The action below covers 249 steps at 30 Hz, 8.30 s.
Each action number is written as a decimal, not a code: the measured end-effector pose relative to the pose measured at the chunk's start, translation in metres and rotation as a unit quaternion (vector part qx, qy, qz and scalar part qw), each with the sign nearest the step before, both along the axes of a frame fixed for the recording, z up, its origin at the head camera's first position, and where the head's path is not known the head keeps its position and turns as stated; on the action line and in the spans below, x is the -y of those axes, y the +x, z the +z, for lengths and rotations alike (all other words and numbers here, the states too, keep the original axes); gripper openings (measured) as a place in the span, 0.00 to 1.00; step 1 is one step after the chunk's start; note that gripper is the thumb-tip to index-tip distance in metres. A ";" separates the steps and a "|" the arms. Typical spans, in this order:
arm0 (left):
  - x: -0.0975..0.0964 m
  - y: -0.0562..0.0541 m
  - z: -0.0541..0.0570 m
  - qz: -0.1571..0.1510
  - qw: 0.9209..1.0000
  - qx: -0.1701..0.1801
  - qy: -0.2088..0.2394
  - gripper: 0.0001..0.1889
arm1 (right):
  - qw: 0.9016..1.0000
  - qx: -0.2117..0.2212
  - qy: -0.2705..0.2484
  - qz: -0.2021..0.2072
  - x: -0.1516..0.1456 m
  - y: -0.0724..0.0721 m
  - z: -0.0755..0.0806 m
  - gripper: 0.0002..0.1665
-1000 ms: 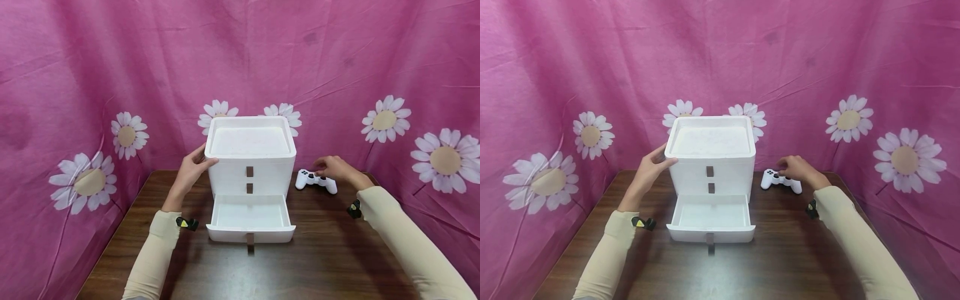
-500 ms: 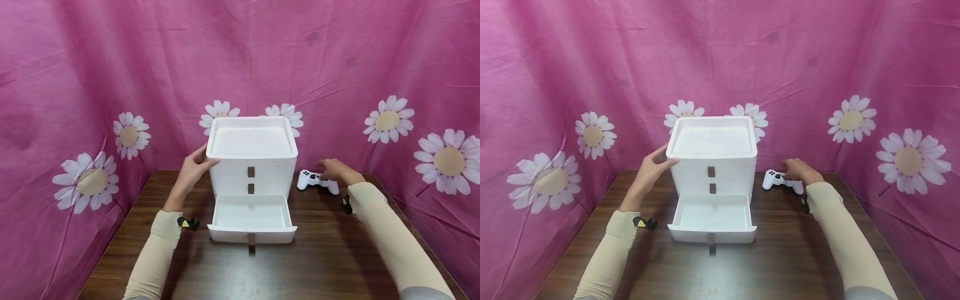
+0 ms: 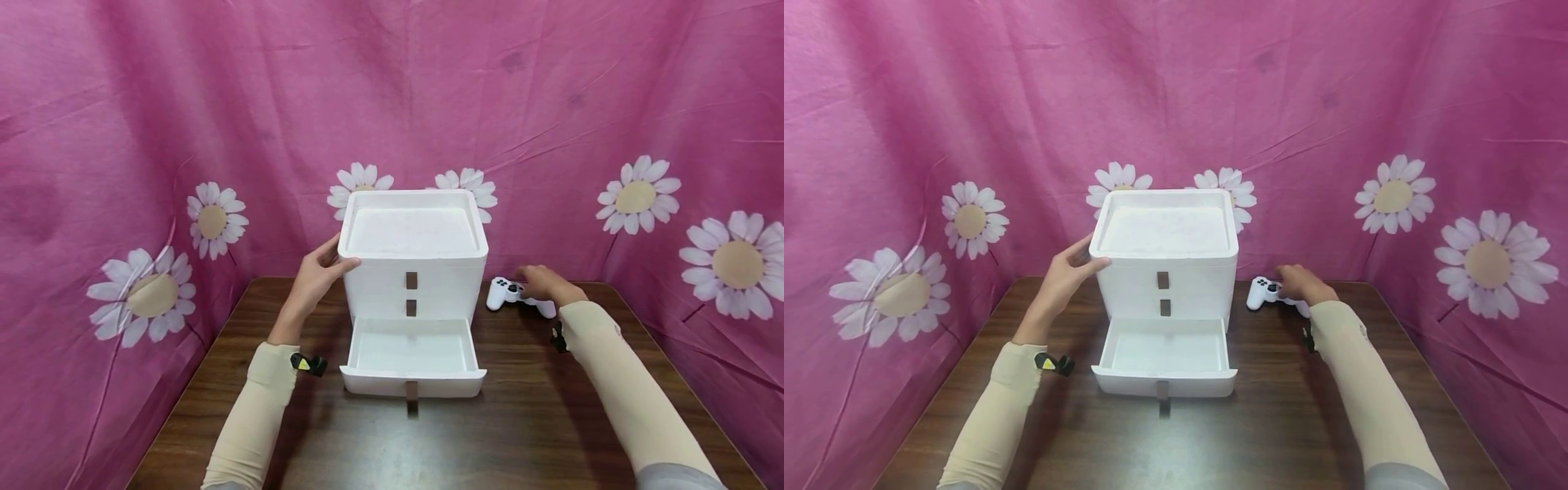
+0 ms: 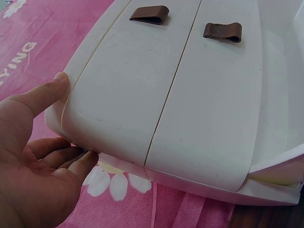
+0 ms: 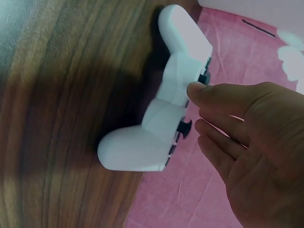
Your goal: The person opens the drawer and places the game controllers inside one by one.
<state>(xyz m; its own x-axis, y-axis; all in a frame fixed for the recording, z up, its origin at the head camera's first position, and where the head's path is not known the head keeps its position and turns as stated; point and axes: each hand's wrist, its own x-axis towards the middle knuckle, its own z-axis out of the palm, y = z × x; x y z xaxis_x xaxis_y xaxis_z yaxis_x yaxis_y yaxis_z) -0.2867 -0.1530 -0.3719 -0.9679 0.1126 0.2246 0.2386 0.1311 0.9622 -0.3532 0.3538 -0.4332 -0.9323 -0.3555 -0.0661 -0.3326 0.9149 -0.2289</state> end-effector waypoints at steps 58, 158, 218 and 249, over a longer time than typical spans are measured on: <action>0.001 0.001 0.000 -0.001 1.000 -0.001 -0.002 0.44 | 1.000 0.009 0.017 -0.016 0.001 0.010 -0.012 0.36; 0.000 -0.002 0.000 -0.001 1.000 -0.003 0.003 0.42 | 0.953 -0.042 0.089 0.288 0.214 0.107 0.117 0.20; -0.001 -0.001 0.003 0.002 1.000 0.011 0.013 0.43 | 0.968 0.049 0.150 0.194 0.263 0.089 0.014 0.19; -0.001 -0.001 0.000 0.001 1.000 0.006 0.018 0.43 | 0.963 -0.014 0.089 0.255 0.233 0.111 0.055 0.09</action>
